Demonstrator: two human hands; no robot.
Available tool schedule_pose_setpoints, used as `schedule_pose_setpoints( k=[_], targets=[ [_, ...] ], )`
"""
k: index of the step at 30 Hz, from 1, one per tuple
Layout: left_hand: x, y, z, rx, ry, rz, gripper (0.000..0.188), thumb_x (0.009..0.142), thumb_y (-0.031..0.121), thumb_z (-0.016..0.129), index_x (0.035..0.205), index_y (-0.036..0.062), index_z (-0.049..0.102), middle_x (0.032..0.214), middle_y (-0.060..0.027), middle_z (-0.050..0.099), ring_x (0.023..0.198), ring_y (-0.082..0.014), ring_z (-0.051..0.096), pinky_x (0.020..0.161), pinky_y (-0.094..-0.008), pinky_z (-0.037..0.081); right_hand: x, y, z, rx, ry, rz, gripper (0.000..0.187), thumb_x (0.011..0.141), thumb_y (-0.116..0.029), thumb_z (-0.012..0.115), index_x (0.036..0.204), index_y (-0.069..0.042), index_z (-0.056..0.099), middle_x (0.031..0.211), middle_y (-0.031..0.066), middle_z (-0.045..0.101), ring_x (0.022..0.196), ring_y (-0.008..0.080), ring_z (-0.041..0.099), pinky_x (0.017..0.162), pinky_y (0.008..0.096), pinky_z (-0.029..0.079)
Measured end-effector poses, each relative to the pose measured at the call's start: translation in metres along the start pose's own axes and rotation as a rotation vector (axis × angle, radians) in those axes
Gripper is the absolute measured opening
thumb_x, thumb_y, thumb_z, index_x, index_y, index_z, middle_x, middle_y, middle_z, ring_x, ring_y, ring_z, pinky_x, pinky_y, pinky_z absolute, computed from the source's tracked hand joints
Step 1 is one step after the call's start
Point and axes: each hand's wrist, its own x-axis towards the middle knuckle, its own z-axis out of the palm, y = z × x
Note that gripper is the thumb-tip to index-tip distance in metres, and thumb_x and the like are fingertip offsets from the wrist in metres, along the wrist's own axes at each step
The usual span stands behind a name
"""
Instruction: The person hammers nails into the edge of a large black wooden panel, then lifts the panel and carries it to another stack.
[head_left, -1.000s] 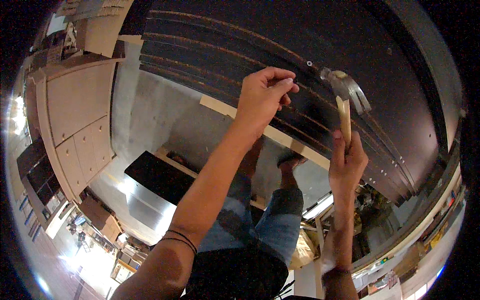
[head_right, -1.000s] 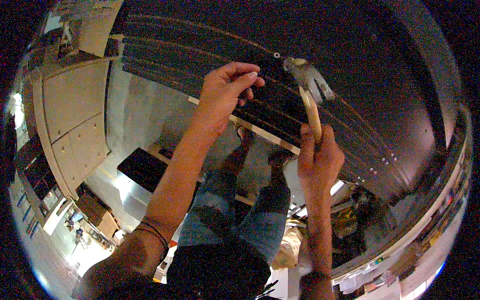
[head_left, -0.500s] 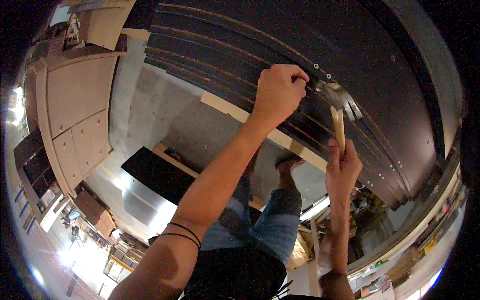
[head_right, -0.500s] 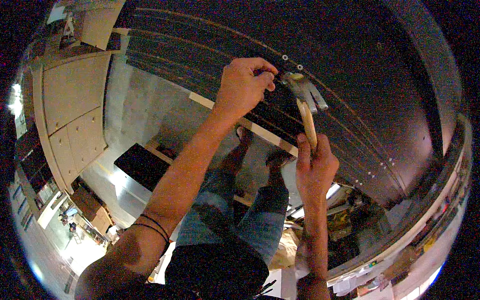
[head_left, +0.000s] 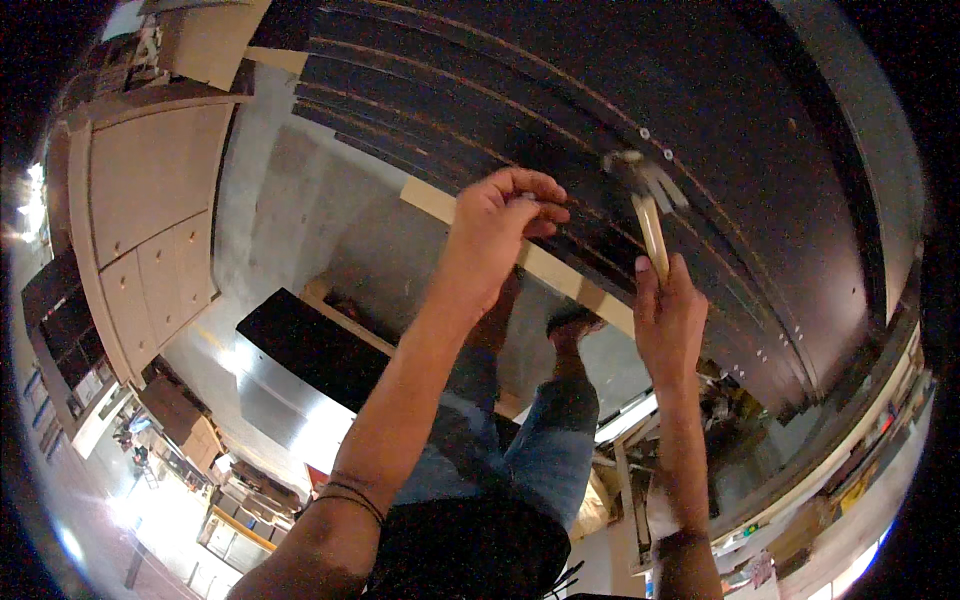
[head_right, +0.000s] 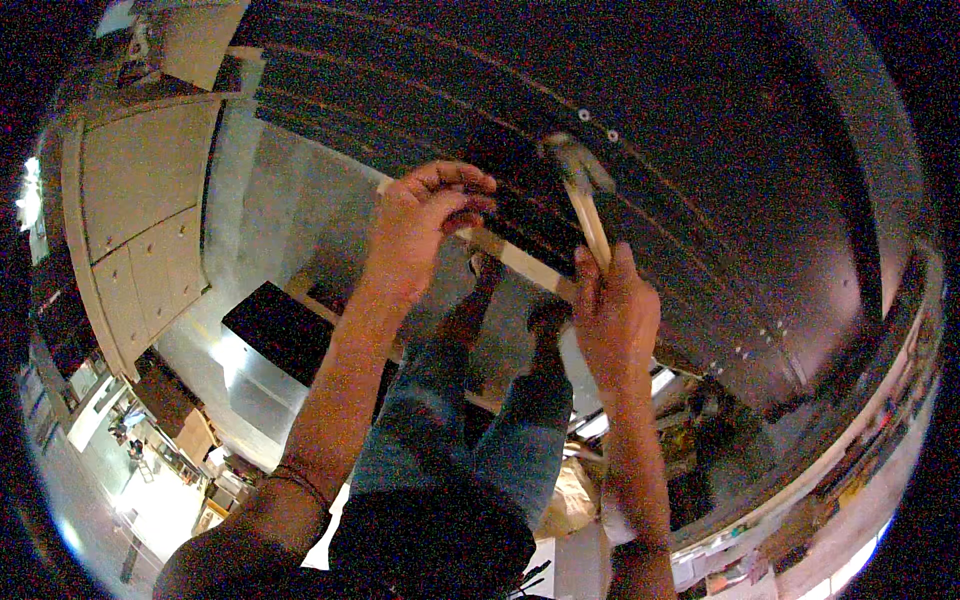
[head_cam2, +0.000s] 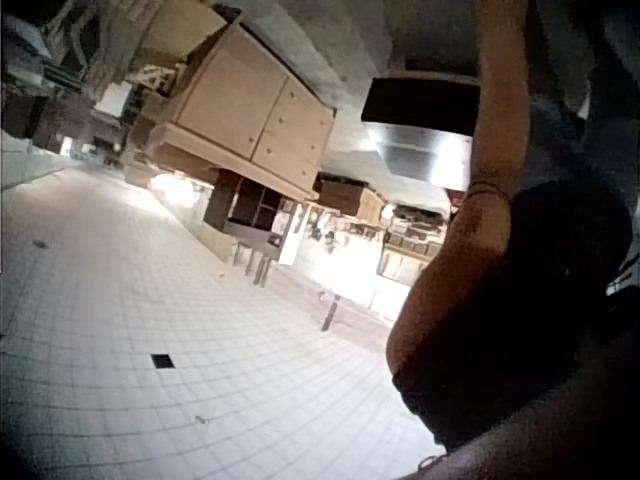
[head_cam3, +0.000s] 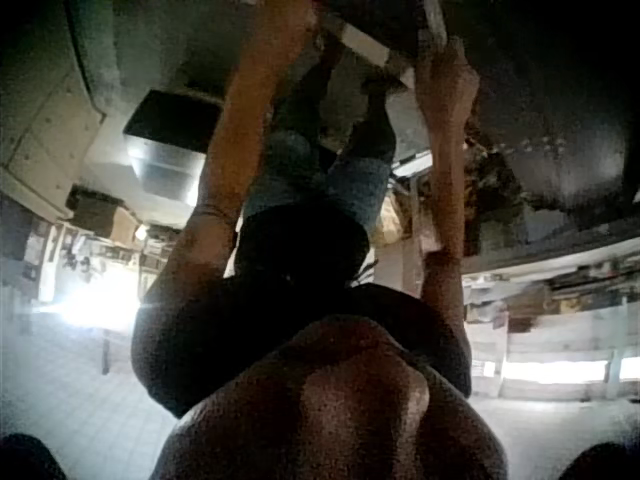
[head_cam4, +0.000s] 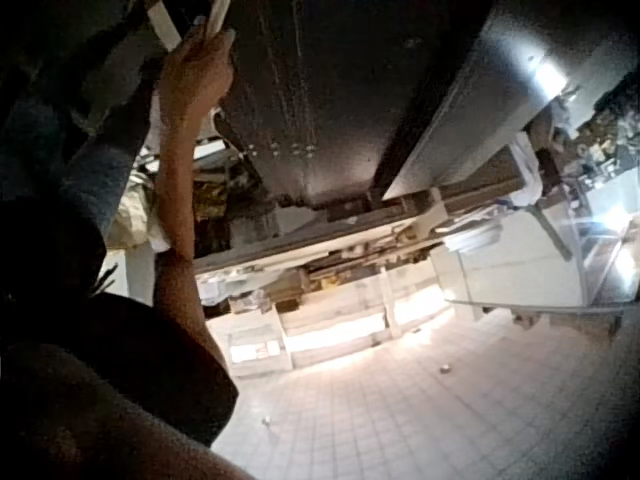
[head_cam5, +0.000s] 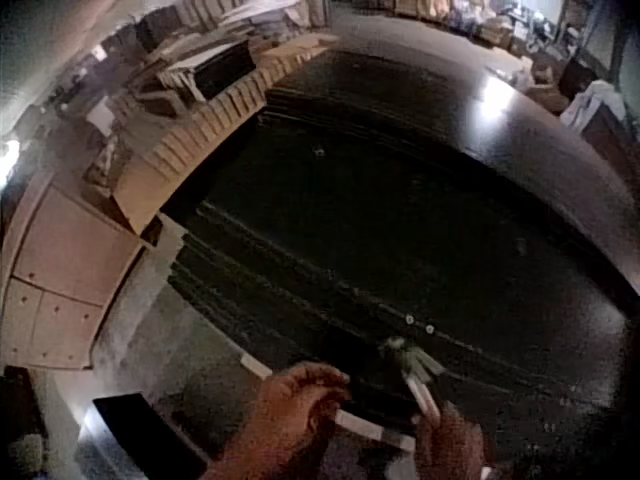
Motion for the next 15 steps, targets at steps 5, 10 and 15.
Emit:
schedule_pose_setpoints(
  k=[5,10,15],
  targets=[
    [-0.003,0.006,0.004,-0.006,-0.023,-0.072,0.015,0.091,0.013,0.052,0.094,0.0019,0.062,0.08,-0.005,0.064,0.064,-0.009,0.057,0.055,-0.0208,0.043,0.002,-0.013,-0.019,0.115,0.076,-0.007,0.025,0.092,-0.027,0.056,0.082,-0.004,0.052,0.057,0.0049,0.048,0.053,0.0176,0.045,0.045,0.0295,0.033],
    [-0.005,0.003,0.0,0.178,-0.04,-0.042,0.016,0.09,0.018,0.058,0.095,0.0038,0.065,0.069,-0.0006,0.059,0.055,-0.0035,0.047,0.048,-0.0186,0.033,0.007,0.001,0.003,-0.053,-0.109,-0.061,0.024,0.094,-0.024,0.053,0.082,-0.003,0.051,0.052,0.0082,0.044,0.046,0.0119,0.04,0.043,0.0286,0.033],
    [-0.005,0.003,0.007,-0.03,-0.057,-0.064,0.017,0.088,0.015,0.059,0.098,0.0034,0.066,0.073,-0.0002,0.06,0.057,-0.0044,0.048,0.052,-0.0185,0.039,-0.001,-0.018,-0.017,0.038,-0.014,0.026,0.028,0.09,-0.029,0.057,0.079,-0.006,0.047,0.059,0.0187,0.055,0.057,0.0401,0.057,0.049,0.0465,0.042]
  ],
)
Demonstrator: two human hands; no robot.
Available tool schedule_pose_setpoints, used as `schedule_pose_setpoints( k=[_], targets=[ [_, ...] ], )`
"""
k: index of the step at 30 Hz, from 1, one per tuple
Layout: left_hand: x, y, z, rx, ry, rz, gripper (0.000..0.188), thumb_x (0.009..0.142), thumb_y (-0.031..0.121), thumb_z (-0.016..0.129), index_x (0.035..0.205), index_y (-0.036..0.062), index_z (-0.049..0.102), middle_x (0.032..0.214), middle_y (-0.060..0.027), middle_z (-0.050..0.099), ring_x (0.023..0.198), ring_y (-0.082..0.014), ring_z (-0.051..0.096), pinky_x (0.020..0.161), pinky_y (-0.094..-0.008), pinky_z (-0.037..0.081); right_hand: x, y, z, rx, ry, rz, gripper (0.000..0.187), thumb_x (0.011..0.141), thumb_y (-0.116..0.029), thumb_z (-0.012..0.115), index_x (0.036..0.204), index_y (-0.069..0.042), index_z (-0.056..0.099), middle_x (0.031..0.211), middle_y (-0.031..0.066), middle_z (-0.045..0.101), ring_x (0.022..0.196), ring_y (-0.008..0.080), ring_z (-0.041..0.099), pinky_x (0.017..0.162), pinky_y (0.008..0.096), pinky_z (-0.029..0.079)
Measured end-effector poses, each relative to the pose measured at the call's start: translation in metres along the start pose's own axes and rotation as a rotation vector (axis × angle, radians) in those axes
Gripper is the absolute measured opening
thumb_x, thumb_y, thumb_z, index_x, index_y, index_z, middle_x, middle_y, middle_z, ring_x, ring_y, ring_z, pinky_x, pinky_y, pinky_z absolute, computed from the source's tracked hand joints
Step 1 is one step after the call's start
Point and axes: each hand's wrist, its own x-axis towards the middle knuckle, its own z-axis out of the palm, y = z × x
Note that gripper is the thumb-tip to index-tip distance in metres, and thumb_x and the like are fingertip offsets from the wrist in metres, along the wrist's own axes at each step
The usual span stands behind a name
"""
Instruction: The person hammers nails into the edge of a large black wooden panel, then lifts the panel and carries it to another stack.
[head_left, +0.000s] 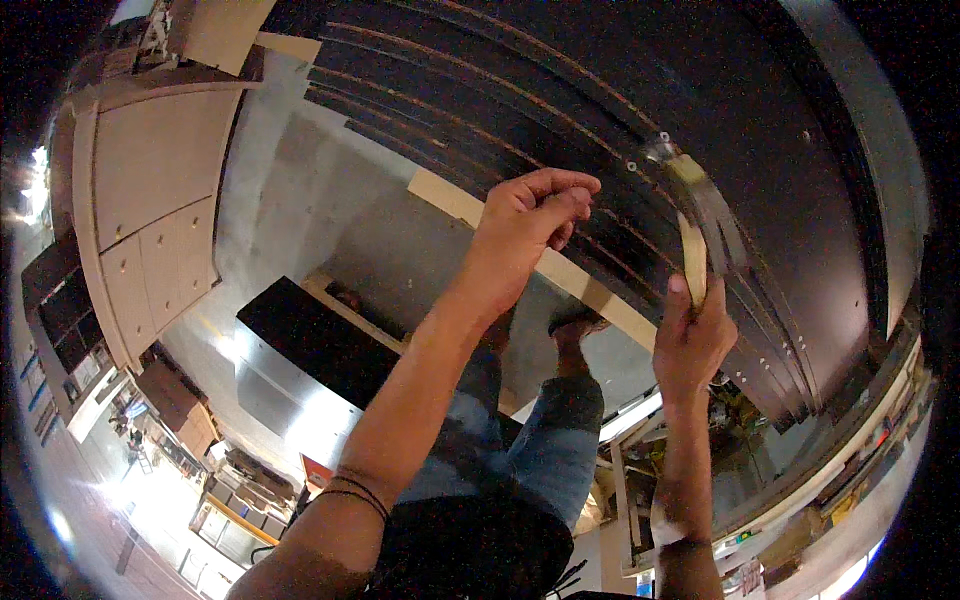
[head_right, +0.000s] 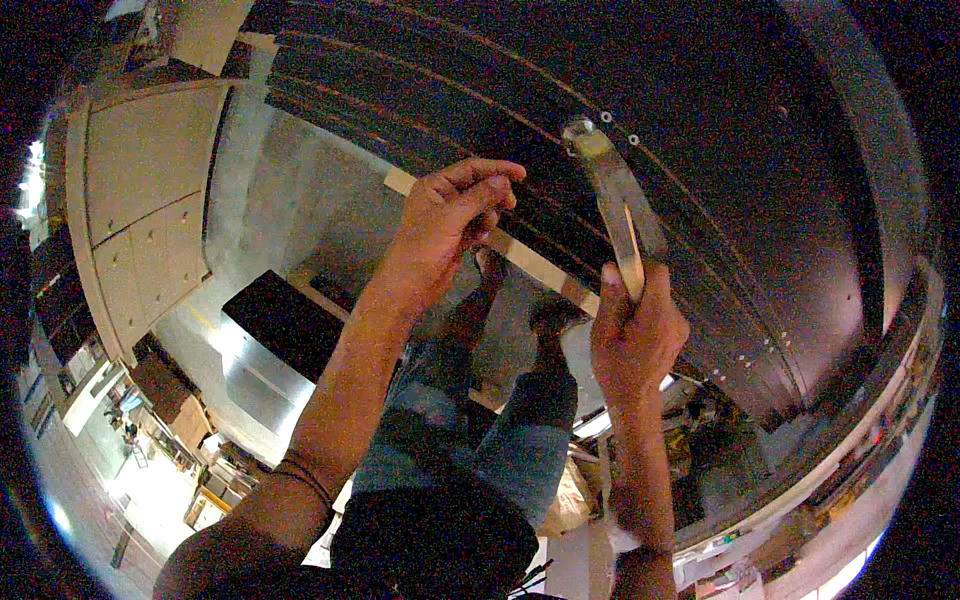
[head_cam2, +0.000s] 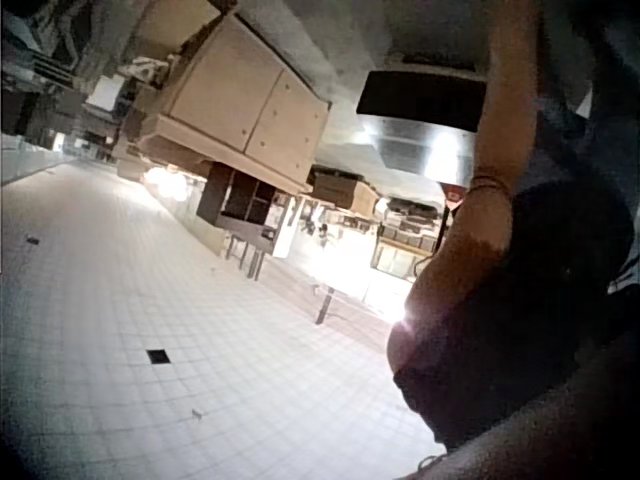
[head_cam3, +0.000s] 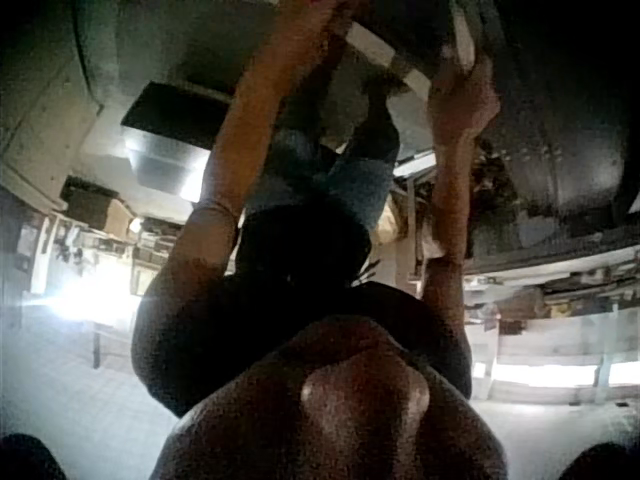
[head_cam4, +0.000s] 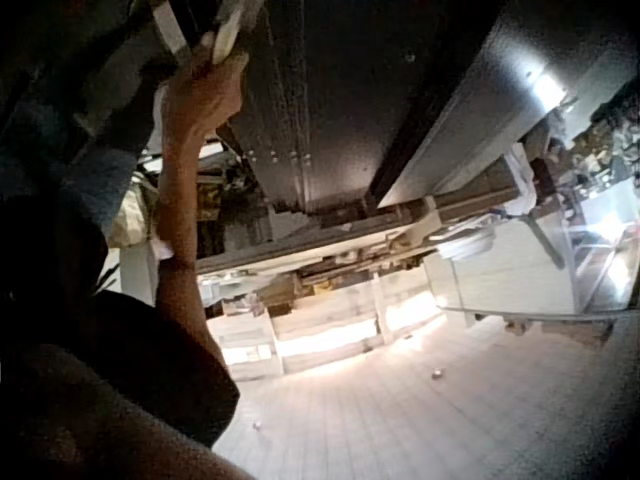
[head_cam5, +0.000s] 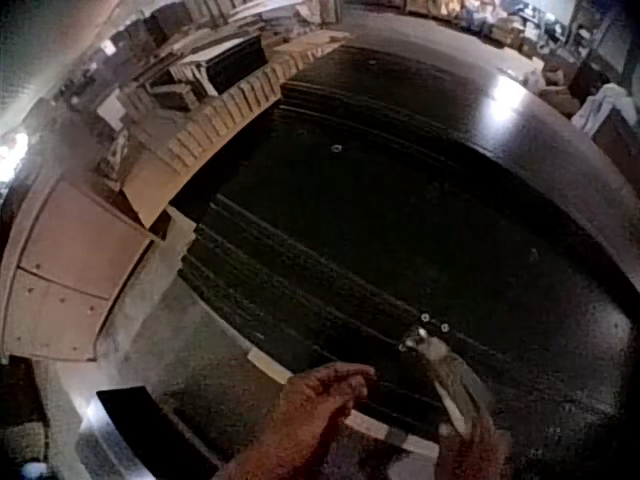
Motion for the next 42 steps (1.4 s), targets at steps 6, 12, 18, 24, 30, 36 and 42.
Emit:
schedule_pose_setpoints(
  k=[6,12,18,24,30,36,42],
  targets=[
    [0.009,0.006,0.02,0.059,-0.021,0.007,0.019,0.086,0.01,0.059,0.1,-0.0021,0.065,0.074,-0.0041,0.063,0.056,-0.0059,0.05,0.049,-0.0197,0.04,0.008,0.024,0.006,-0.166,-0.173,0.002,0.026,0.09,-0.028,0.057,0.08,-0.006,0.047,0.058,0.0171,0.054,0.054,0.0376,0.057,0.048,0.0435,0.042],
    [0.037,-0.003,0.043,0.15,-0.114,0.097,0.019,0.087,0.016,0.06,0.1,0.0048,0.066,0.077,-0.0031,0.066,0.059,-0.0064,0.054,0.051,-0.0197,0.041,-0.013,0.044,-0.004,0.101,-0.007,0.09,0.023,0.09,-0.024,0.058,0.081,-0.003,0.051,0.058,0.0148,0.052,0.049,0.0224,0.049,0.047,0.0363,0.04],
    [0.047,-0.009,0.062,0.189,-0.132,0.149,0.015,0.087,0.018,0.059,0.093,0.005,0.065,0.075,-0.0029,0.065,0.058,-0.0064,0.054,0.05,-0.0195,0.041,-0.023,0.057,-0.015,0.117,-0.005,0.256,0.024,0.089,-0.023,0.059,0.08,-0.002,0.053,0.058,0.0115,0.05,0.052,0.013,0.042,0.048,0.0316,0.039],
    [0.05,-0.008,0.061,0.189,-0.07,0.141,0.013,0.084,0.015,0.06,0.092,0.005,0.064,0.074,-0.0033,0.065,0.058,-0.0066,0.055,0.051,-0.0199,0.042,-0.028,0.064,-0.012,0.134,-0.011,0.217,0.026,0.088,-0.025,0.06,0.077,-0.003,0.053,0.057,0.0116,0.051,0.047,0.0174,0.043,0.046,0.0334,0.038],
    [0.051,-0.007,0.064,0.395,-0.088,0.171,0.011,0.082,0.008,0.061,0.089,0.0011,0.066,0.073,-0.0055,0.065,0.06,-0.0098,0.059,0.053,-0.0231,0.048,-0.032,0.068,-0.013,0.165,-0.011,0.225,0.026,0.088,-0.025,0.061,0.077,-0.003,0.054,0.057,0.0118,0.052,0.047,0.0185,0.044,0.046,0.0328,0.038],
    [0.057,-0.012,0.068,0.686,-0.001,0.386,0.011,0.076,0.006,0.061,0.077,-0.0029,0.067,0.066,-0.0148,0.065,0.056,-0.0197,0.065,0.056,-0.0308,0.052,-0.035,0.062,-0.016,0.169,-0.028,0.261,0.025,0.088,-0.024,0.062,0.078,-0.003,0.054,0.056,0.0099,0.051,0.047,0.0149,0.043,0.046,0.0314,0.038],
    [0.057,-0.018,0.069,0.849,0.065,0.616,0.012,0.075,0.006,0.058,0.076,-0.0005,0.068,0.07,-0.0182,0.064,0.061,-0.0312,0.064,0.06,-0.0354,0.051,-0.038,0.061,-0.018,0.217,-0.016,0.289,0.027,0.087,-0.025,0.062,0.077,-0.002,0.054,0.056,0.0088,0.051,0.048,0.0136,0.042,0.046,0.0308,0.038]
  ],
)
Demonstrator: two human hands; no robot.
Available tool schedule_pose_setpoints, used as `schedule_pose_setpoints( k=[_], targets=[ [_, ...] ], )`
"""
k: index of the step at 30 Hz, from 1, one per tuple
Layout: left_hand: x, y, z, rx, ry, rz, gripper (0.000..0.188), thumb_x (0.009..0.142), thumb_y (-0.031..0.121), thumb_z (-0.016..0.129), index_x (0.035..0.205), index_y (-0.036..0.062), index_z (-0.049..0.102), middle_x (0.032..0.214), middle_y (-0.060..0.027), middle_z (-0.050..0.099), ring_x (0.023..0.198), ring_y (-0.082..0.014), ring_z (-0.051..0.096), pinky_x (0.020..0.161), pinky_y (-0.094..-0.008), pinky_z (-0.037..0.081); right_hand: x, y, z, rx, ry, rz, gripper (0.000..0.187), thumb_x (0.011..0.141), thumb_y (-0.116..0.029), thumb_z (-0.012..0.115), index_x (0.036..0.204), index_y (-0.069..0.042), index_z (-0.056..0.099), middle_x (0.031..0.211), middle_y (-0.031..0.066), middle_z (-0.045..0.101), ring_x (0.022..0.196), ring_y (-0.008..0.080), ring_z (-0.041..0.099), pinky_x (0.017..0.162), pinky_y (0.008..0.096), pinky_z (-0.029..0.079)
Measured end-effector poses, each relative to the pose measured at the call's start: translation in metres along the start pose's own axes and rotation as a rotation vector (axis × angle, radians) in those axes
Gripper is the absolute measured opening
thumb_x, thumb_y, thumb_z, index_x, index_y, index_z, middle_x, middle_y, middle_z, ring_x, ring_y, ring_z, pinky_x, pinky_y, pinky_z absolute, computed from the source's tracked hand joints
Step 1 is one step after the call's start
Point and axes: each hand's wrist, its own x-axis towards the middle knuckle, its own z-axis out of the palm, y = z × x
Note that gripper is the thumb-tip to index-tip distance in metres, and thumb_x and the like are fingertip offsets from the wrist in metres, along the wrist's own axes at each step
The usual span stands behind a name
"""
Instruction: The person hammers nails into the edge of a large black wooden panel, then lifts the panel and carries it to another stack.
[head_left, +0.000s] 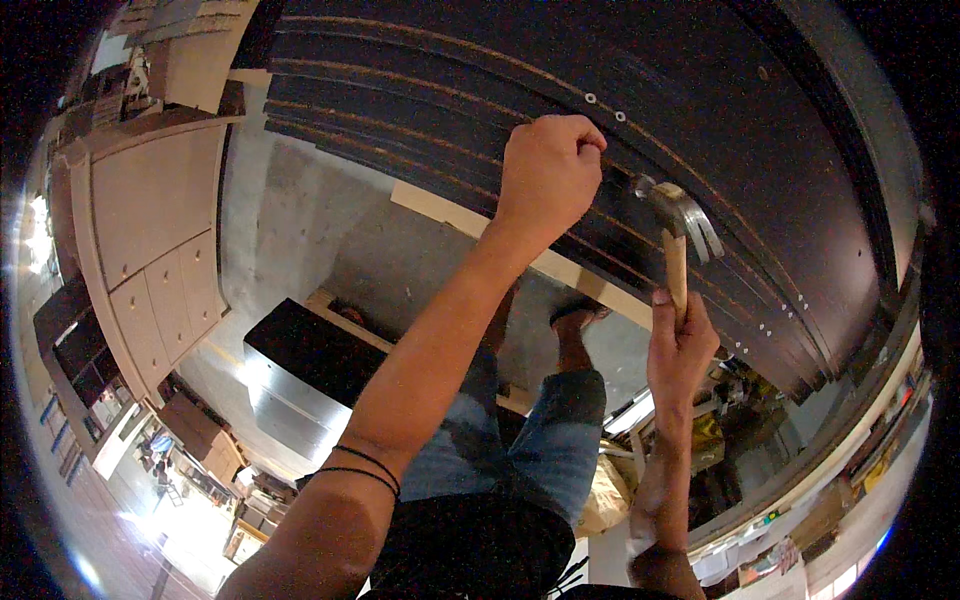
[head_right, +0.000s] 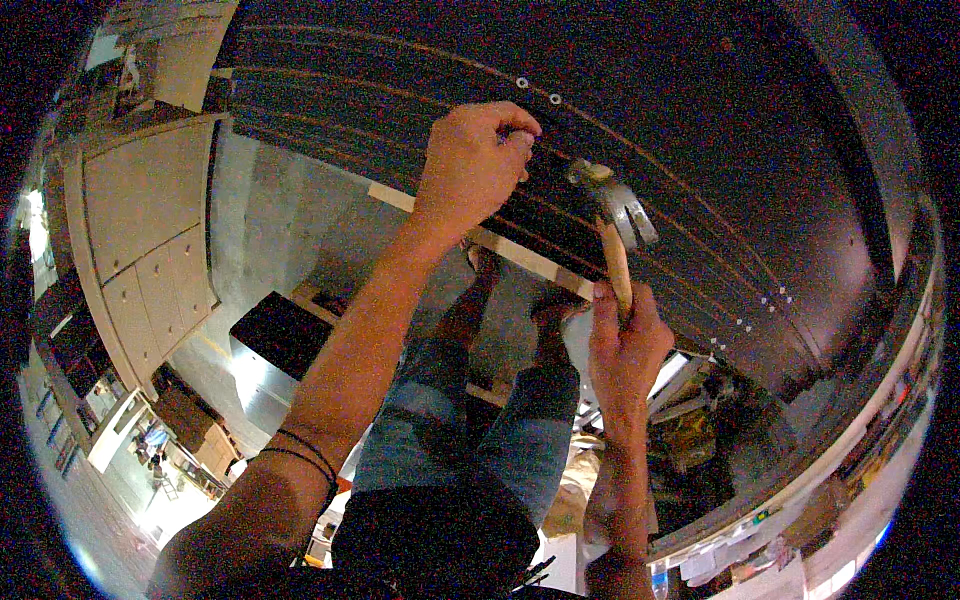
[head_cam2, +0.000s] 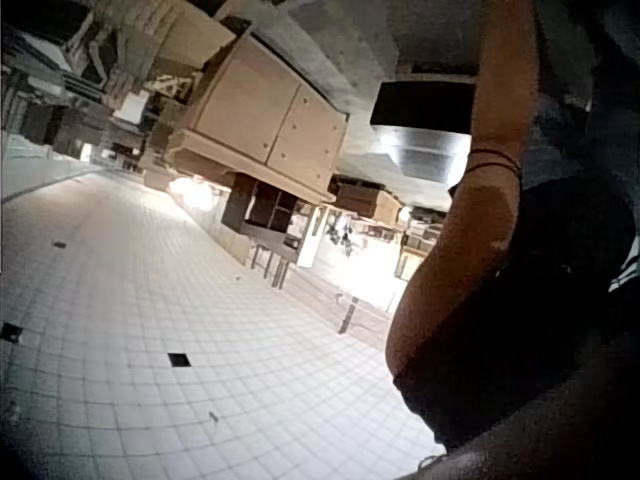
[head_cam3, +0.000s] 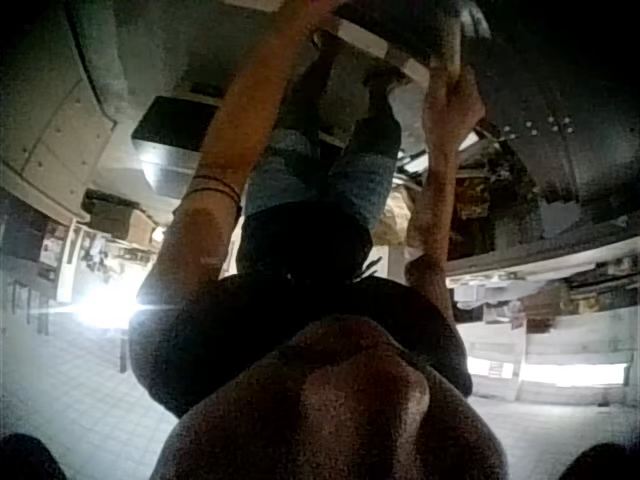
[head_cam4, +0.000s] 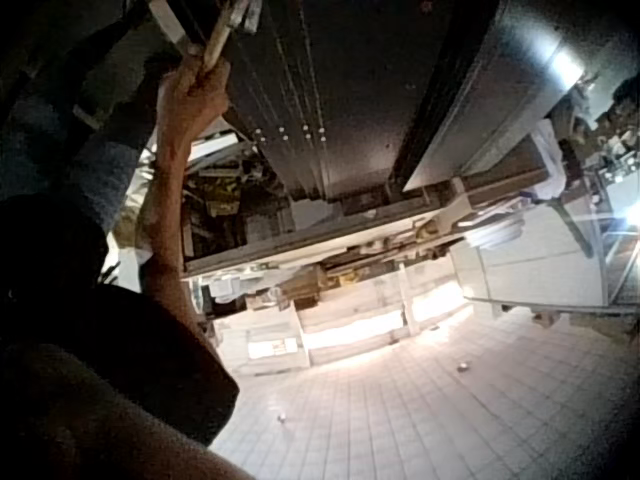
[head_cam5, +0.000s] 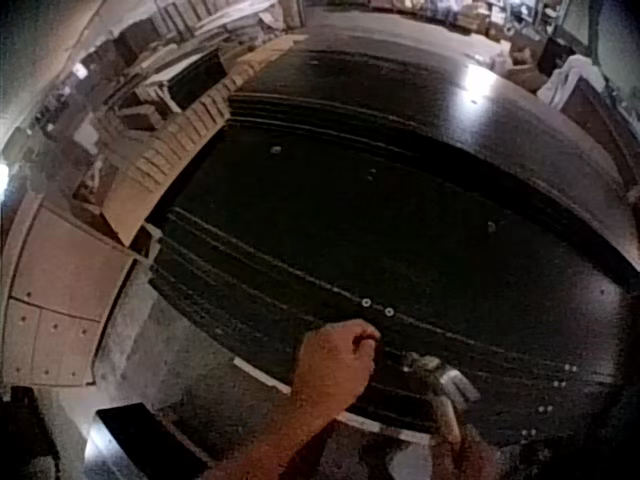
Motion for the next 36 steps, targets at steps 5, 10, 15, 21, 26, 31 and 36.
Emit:
schedule_pose_setpoints(
  k=[5,10,15,21,26,31,36],
  targets=[
    [0.005,-0.002,-0.001,0.101,-0.068,0.035,0.013,0.082,0.011,0.06,0.085,0.0013,0.068,0.065,-0.0094,0.065,0.055,-0.0162,0.065,0.052,-0.0298,0.051,0.003,0.003,0.003,-0.054,0.054,-0.076,0.027,0.088,-0.025,0.062,0.075,-0.002,0.054,0.055,0.0072,0.049,0.049,0.0123,0.041,0.046,0.0298,0.037],
    [-0.002,-0.004,-0.003,-0.148,-0.065,-0.093,0.015,0.082,0.012,0.061,0.091,0.0019,0.068,0.067,-0.007,0.065,0.052,-0.012,0.06,0.05,-0.0254,0.049,0.009,-0.007,0.003,-0.037,0.04,-0.086,0.025,0.087,-0.024,0.063,0.078,-0.002,0.056,0.056,0.0065,0.049,0.05,0.0126,0.041,0.047,0.0294,0.038],
    [-0.015,0.002,-0.023,-0.333,-0.047,-0.282,0.019,0.083,0.011,0.059,0.098,0.0029,0.068,0.07,-0.0045,0.064,0.054,-0.0108,0.057,0.05,-0.0235,0.047,0.013,-0.033,-0.003,0.046,0.119,-0.202,0.019,0.088,-0.02,0.06,0.084,-0.001,0.059,0.062,0.004,0.052,0.055,0.0091,0.045,0.051,0.0264,0.039],
    [-0.044,-0.013,-0.046,-0.698,-0.02,-0.529,0.018,0.085,0.003,0.048,0.096,0.001,0.063,0.089,-0.0073,0.065,0.077,-0.014,0.062,0.066,-0.0254,0.051,0.014,-0.035,0.014,-0.076,0.214,-0.499,0.014,0.091,-0.015,0.056,0.089,-0.001,0.057,0.062,-0.0003,0.052,0.054,0.0088,0.044,0.048,0.0275,0.036],
    [-0.063,-0.013,-0.059,-0.8,-0.046,-0.575,0.017,0.089,0.002,0.044,0.096,-0.0003,0.059,0.096,-0.0106,0.064,0.086,-0.017,0.063,0.075,-0.0276,0.052,0.023,-0.035,0.014,-0.315,-0.084,-0.189,0.019,0.087,-0.023,0.061,0.091,-0.005,0.056,0.066,0.0189,0.061,0.057,0.0362,0.059,0.05,0.0385,0.045],
    [-0.071,-0.018,-0.056,-0.84,-0.006,-0.613,0.015,0.092,0.012,0.05,0.095,0.0008,0.059,0.091,-0.0081,0.065,0.082,-0.0157,0.065,0.07,-0.0259,0.051,0.014,-0.023,0.027,-0.13,0.122,-0.408,0.018,0.094,-0.019,0.053,0.091,-0.001,0.055,0.055,0.0014,0.047,0.05,0.0072,0.041,0.044,0.0244,0.032],
    [-0.067,-0.015,-0.06,-0.74,-0.108,-0.59,0.013,0.089,0.015,0.059,0.089,0.0027,0.063,0.078,-0.0012,0.063,0.064,-0.0075,0.056,0.06,-0.0214,0.044,0.023,-0.026,0.014,-0.222,0.022,-0.272,0.017,0.093,-0.018,0.054,0.09,-0.002,0.056,0.055,0.0054,0.048,0.05,0.0082,0.041,0.044,0.0272,0.033]
  ],
)
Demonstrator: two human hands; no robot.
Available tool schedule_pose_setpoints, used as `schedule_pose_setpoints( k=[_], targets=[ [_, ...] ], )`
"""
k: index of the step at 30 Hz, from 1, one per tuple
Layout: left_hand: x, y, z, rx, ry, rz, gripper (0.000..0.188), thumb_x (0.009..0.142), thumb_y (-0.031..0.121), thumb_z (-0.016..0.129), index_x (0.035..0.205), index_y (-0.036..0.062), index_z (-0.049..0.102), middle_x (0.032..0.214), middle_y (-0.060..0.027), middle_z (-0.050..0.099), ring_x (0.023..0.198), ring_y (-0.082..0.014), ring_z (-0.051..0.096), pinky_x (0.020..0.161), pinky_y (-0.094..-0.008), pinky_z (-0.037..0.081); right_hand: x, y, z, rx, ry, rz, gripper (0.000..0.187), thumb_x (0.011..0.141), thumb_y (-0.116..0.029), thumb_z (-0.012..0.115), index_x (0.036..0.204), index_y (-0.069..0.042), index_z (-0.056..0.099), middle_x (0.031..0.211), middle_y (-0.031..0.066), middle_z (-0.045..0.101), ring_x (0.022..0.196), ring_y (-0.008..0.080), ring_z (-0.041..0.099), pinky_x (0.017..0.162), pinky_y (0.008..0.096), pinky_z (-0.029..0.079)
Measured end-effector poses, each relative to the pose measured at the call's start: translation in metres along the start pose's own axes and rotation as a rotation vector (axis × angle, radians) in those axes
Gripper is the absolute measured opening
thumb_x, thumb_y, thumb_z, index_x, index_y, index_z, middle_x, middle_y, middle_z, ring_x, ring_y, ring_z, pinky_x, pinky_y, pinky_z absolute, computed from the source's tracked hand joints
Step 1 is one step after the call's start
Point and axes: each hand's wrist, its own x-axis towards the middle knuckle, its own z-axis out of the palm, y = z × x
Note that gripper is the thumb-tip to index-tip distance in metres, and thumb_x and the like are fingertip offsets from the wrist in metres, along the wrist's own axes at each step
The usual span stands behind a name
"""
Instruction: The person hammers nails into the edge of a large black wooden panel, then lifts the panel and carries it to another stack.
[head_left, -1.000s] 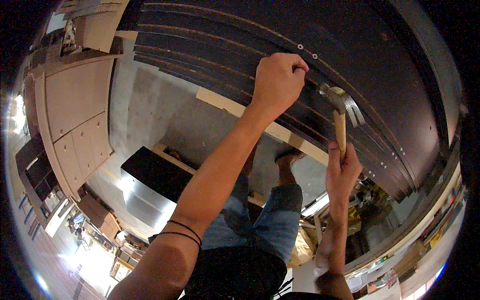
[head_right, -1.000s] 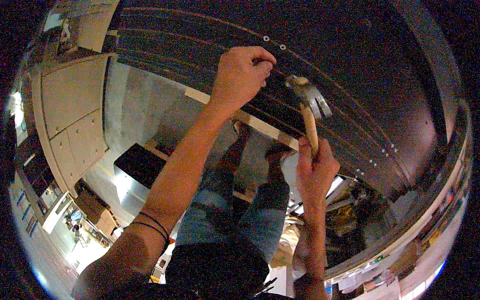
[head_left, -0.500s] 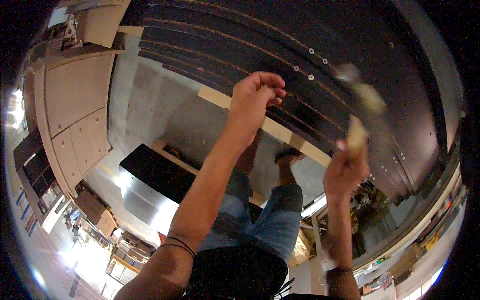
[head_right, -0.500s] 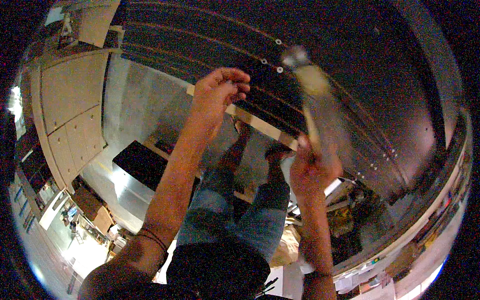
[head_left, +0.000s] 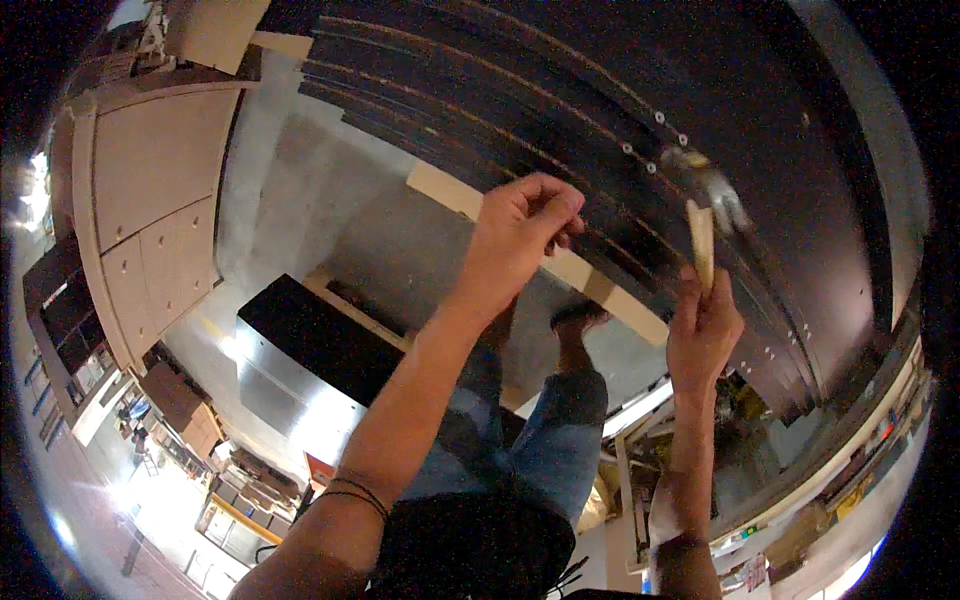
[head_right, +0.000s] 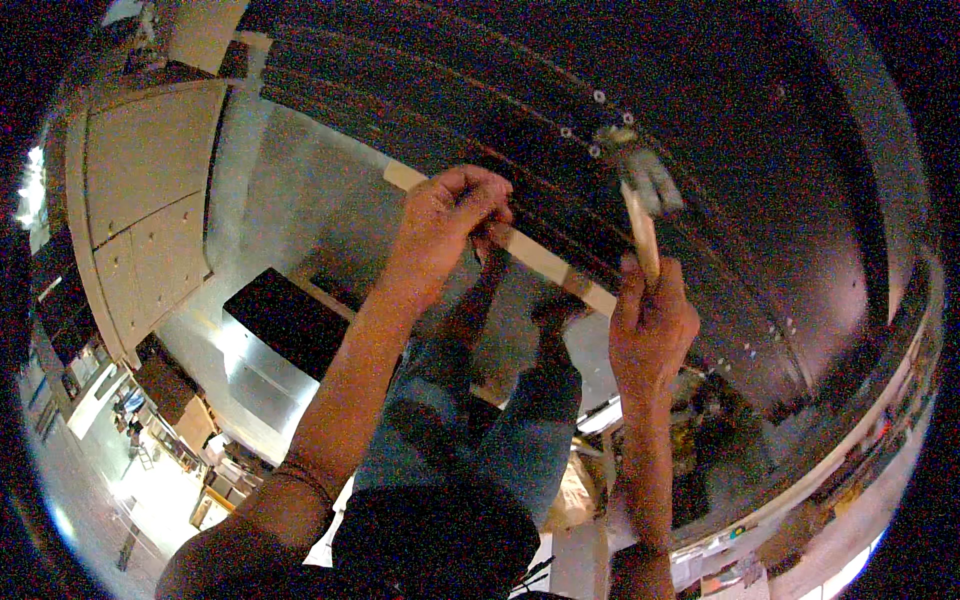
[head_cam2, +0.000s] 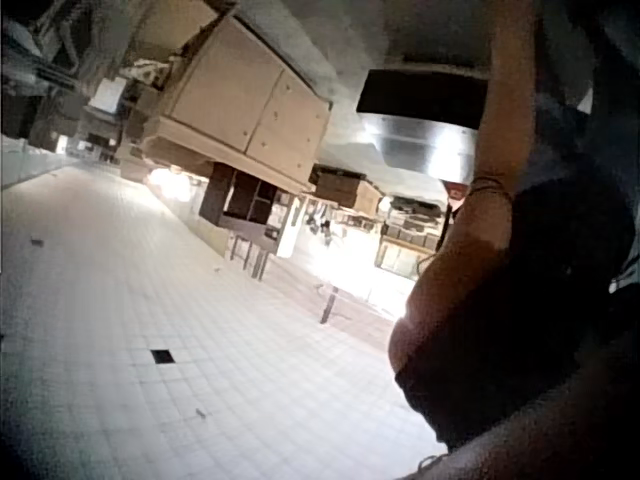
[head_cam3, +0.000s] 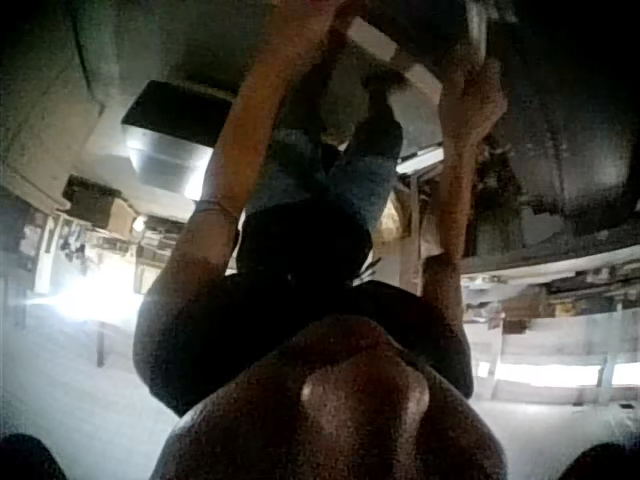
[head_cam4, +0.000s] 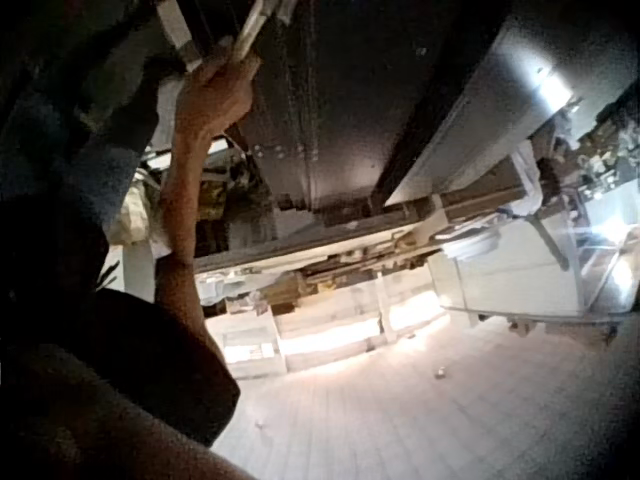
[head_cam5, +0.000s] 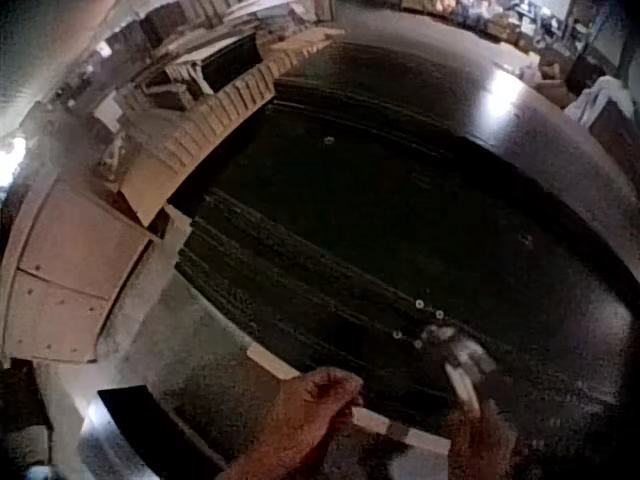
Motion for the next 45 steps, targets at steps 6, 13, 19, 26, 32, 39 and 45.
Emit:
schedule_pose_setpoints(
  k=[6,13,19,26,32,39,45],
  targets=[
    [0.002,-0.003,-0.002,0.009,0.064,0.045,0.015,0.088,0.012,0.059,0.096,0.0018,0.065,0.072,0.0008,0.058,0.059,-0.0061,0.049,0.055,-0.0218,0.043,0.001,0.003,0.014,-0.111,-0.1,0.004,0.025,0.09,-0.025,0.057,0.081,-0.003,0.05,0.057,0.0164,0.052,0.048,0.0301,0.052,0.047,0.0389,0.041],
    [0.017,-0.006,0.007,0.18,0.067,0.187,0.017,0.089,0.007,0.053,0.097,-0.0005,0.065,0.078,-0.0068,0.065,0.064,-0.0104,0.058,0.061,-0.0248,0.048,-0.013,-0.002,0.005,0.056,-0.118,0.092,0.028,0.09,-0.027,0.058,0.078,-0.003,0.05,0.057,0.0148,0.053,0.047,0.0253,0.051,0.046,0.0372,0.04],
    [0.034,-0.012,0.022,0.697,0.211,0.499,0.014,0.082,0.008,0.057,0.087,-0.0007,0.066,0.07,-0.014,0.066,0.061,-0.0233,0.064,0.06,-0.033,0.051,-0.026,0.002,0.008,0.07,-0.127,0.11,0.025,0.089,-0.027,0.059,0.086,-0.002,0.057,0.058,0.0132,0.054,0.047,0.0216,0.051,0.046,0.0345,0.04],
    [0.04,-0.009,0.021,0.741,0.155,0.43,0.013,0.082,0.01,0.059,0.085,0.0,0.067,0.068,-0.0111,0.067,0.064,-0.0185,0.067,0.061,-0.0307,0.053,-0.027,0.004,0.01,0.111,-0.107,0.09,0.025,0.089,-0.025,0.06,0.082,-0.002,0.055,0.054,0.0111,0.052,0.046,0.0179,0.047,0.045,0.0345,0.04],
    [0.04,-0.01,0.015,0.639,0.131,0.424,0.016,0.084,0.012,0.059,0.09,0.0008,0.068,0.072,-0.0103,0.068,0.061,-0.0138,0.065,0.056,-0.027,0.051,-0.023,0.001,0.012,0.084,-0.15,0.077,0.024,0.089,-0.024,0.06,0.079,-0.003,0.053,0.053,0.0103,0.051,0.045,0.0186,0.045,0.046,0.0349,0.04],
    [0.023,-0.004,-0.003,0.342,0.234,0.268,0.022,0.09,0.012,0.052,0.103,-0.001,0.063,0.065,-0.009,0.064,0.054,-0.0107,0.057,0.052,-0.0259,0.046,-0.021,-0.029,-0.003,0.197,0.122,-0.159,0.023,0.089,-0.022,0.058,0.085,0.0,0.057,0.061,0.0038,0.052,0.055,0.0084,0.045,0.05,0.0241,0.036],
    [-0.002,-0.004,-0.018,0.293,0.31,0.248,0.022,0.095,0.013,0.047,0.108,0.0022,0.061,0.066,-0.0046,0.061,0.056,-0.0062,0.054,0.05,-0.0221,0.043,-0.01,0.0,0.024,-0.156,-0.231,-0.102,0.023,0.09,-0.022,0.057,0.089,0.0,0.055,0.057,0.0122,0.05,0.053,0.0204,0.047,0.047,0.0325,0.037]
  ],
)
